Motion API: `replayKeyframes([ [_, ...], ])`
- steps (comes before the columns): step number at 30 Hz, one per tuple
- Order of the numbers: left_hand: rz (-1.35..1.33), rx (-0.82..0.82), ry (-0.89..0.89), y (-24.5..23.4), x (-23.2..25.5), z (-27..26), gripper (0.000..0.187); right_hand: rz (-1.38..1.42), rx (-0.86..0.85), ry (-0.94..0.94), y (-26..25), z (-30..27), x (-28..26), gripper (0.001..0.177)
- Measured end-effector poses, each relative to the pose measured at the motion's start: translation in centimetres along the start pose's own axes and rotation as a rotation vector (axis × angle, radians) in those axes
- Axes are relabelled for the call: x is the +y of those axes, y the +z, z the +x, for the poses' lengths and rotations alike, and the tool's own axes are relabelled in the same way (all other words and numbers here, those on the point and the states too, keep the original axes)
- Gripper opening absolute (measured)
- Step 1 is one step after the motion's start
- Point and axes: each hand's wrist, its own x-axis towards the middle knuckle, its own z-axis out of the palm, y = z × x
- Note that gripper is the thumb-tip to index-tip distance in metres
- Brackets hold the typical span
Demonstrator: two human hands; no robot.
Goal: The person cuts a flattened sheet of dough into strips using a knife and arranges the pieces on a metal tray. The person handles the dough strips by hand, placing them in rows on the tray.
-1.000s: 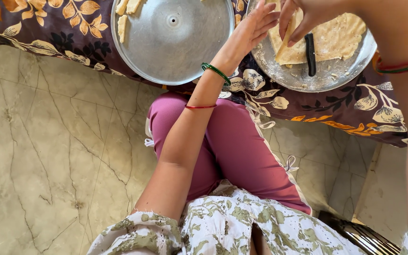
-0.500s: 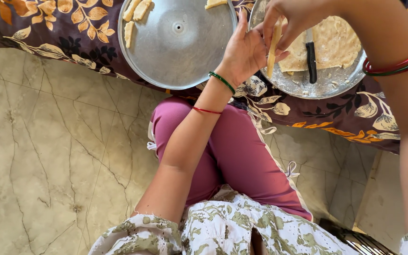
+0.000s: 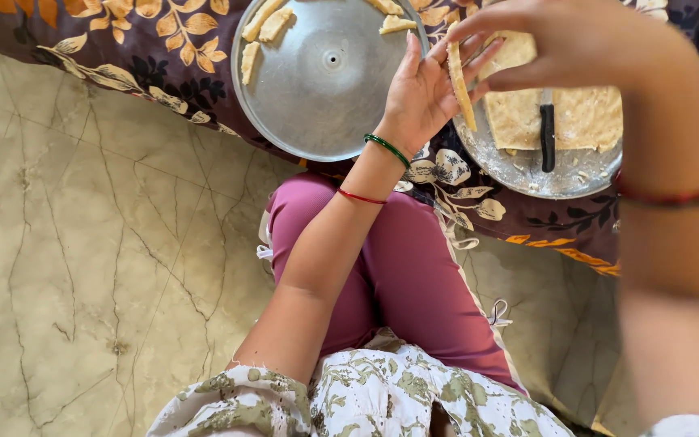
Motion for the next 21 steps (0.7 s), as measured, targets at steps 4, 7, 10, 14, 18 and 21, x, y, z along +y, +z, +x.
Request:
replayKeyframes([
  [4,0.013,-0.165,0.088,1.5,1.7,-0.8,0.090,0.330,0.805,0.009,6.1,-4.1,-2.7,0.053],
  [7,0.004,-0.043,0.123,2.8,2.9,-1.5,0.093,0.676,1.357,0.050,13.4,-3.7,-5.1,0.058],
  [10,-0.068,-0.035,0.193,3.5,3.6,-1.9,0.092,0.931,1.582,0.242,18.5,-2.1,-7.1,0.072],
  [14,-0.039,-0.098,0.321,3.3,5.5,-2.5,0.090,1.061,1.633,0.060,20.8,0.6,-8.7,0.056],
  [18,0.013,-0.122,0.498,2.8,7.6,-3.0,0.091,1.322,1.643,-0.165,19.7,4.3,-8.8,0.053],
  [21,0.023,-0.202,0.675,2.5,9.6,-3.4,0.092,1.527,1.595,-0.168,19.8,8.2,-10.3,0.059],
])
